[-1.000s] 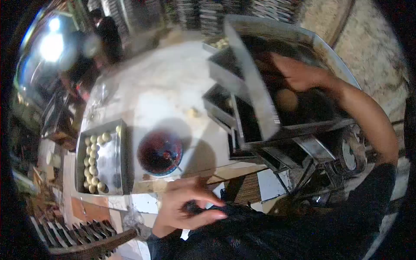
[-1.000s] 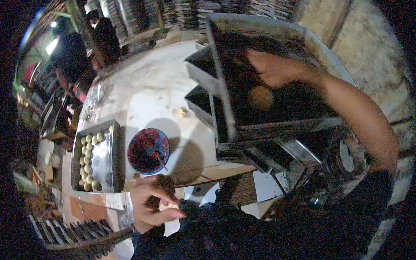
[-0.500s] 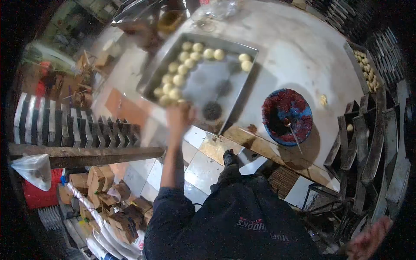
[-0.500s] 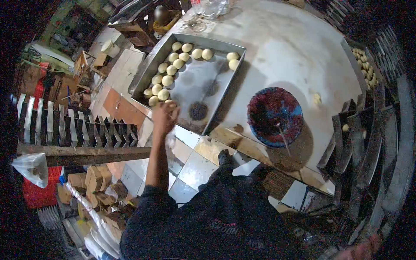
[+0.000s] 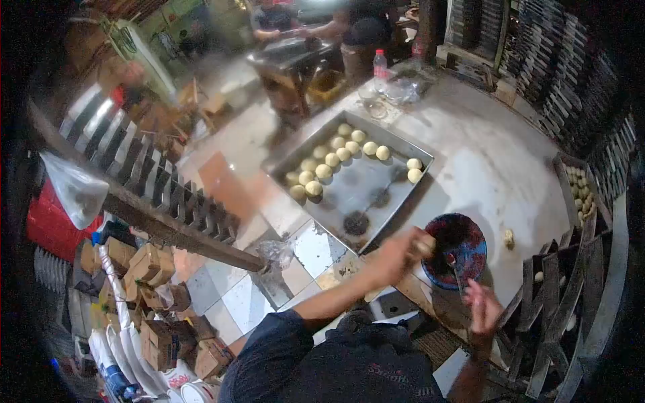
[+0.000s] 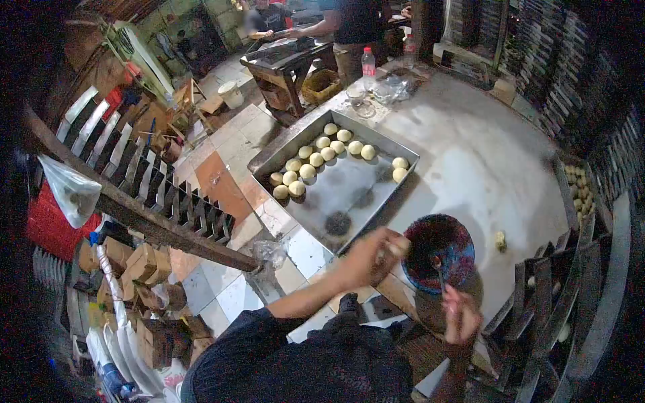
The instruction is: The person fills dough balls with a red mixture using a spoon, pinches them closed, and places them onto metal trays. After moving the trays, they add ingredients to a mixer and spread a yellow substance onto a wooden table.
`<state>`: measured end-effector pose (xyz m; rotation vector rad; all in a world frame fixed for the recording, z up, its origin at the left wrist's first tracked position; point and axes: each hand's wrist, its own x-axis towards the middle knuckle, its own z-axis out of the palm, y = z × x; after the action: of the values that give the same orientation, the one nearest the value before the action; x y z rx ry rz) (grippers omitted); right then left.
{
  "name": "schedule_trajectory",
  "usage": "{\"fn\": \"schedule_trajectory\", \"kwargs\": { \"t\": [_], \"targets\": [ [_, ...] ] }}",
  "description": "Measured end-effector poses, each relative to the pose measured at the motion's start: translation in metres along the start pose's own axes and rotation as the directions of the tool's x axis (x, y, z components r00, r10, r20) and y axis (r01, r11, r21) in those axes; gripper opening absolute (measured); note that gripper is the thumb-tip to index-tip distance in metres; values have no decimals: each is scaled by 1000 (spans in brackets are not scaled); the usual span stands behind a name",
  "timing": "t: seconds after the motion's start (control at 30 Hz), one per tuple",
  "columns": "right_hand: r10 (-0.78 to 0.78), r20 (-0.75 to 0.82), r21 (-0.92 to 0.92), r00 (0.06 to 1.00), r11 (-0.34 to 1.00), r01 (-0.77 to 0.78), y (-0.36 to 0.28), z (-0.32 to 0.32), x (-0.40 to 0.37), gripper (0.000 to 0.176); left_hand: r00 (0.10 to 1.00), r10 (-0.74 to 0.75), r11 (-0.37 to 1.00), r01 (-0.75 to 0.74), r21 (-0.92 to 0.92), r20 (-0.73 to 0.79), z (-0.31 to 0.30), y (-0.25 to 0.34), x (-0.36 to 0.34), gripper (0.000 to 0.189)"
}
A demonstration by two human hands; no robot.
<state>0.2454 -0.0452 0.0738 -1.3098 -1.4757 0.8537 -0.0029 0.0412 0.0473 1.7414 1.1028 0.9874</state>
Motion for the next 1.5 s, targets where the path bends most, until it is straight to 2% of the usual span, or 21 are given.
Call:
{"fn": "schedule_trajectory", "kwargs": {
  "t": [0.13,0.23,0.3,0.37,0.43,0.5,0.63,0.7,0.77,0.8,0.87,0.9,0.97,1.0,1.03,1.1,1.2,1.23,1.3,1.37,1.5],
  "targets": [
    [54,55,211,997,975,-65,20,-5,-13,38,961,219,975,-212,-61,167,69,88,-18,66],
    [6,-147,203,989,979,24,-16,-30,-16,43,907,400,917,-395,59,-133,99,97,-23,71],
    [-422,-128,-35,897,906,422,-15,-34,-14,47,986,130,833,-53,-551,103,111,92,-33,66],
    [-477,-30,-222,878,860,460,-40,-36,-19,52,998,-18,851,-13,-525,-54,121,99,-41,44],
    [-418,-227,-65,880,908,415,-39,-29,-32,50,996,-18,932,-16,-361,-89,118,115,-48,39],
    [-316,-250,22,915,943,332,-33,-24,-44,44,957,279,944,-289,-161,-81,120,114,-62,35],
    [-195,-491,34,849,970,242,-41,17,-63,33,898,409,882,-434,-182,-161,103,117,-83,69],
    [-421,-333,-32,844,899,436,-37,54,-56,34,927,372,890,-372,-262,-50,80,102,-95,70],
    [-80,-265,121,961,986,116,-33,96,-45,22,992,-107,965,121,-232,73,36,107,-117,51],
    [-218,-219,127,951,960,250,-34,119,-35,16,983,60,993,-77,-93,-173,25,94,-123,34],
    [-423,-52,-125,904,901,415,-44,145,-27,25,980,-140,961,101,-258,-140,-9,72,-148,31],
    [-514,-1,-259,858,829,497,-56,157,-25,30,946,-316,874,265,-407,-64,-23,61,-160,31],
    [-392,-20,-143,920,911,386,-58,182,-21,36,892,-450,439,170,-882,-53,-35,57,-170,33],
    [-190,-111,223,975,952,211,-74,188,-33,37,923,-368,604,144,-784,-115,-32,24,-179,36],
    [-307,-163,26,938,949,315,-51,200,-33,37,946,-290,764,136,-630,-147,-26,22,-179,36],
    [-389,-112,-62,915,921,384,-35,203,-35,36,859,-491,637,468,-612,145,-25,-7,-188,40],
    [-172,50,90,984,982,167,-45,177,-34,34,896,-220,38,404,-914,387,-35,-25,-166,48],
    [-151,48,71,987,987,147,-37,164,-32,34,888,-219,14,418,-909,405,-32,-25,-163,48],
    [-371,-5,-379,929,860,341,-20,127,-24,23,850,-227,47,497,-867,475,-32,-17,-152,46],
    [-266,-293,-679,918,734,-4,10,84,-14,15,850,-146,142,525,-839,507,-37,-12,-137,47],
    [115,-282,-748,953,595,-293,67,39,13,16,828,-239,296,560,-773,508,-42,-32,-109,48]
  ]
}}
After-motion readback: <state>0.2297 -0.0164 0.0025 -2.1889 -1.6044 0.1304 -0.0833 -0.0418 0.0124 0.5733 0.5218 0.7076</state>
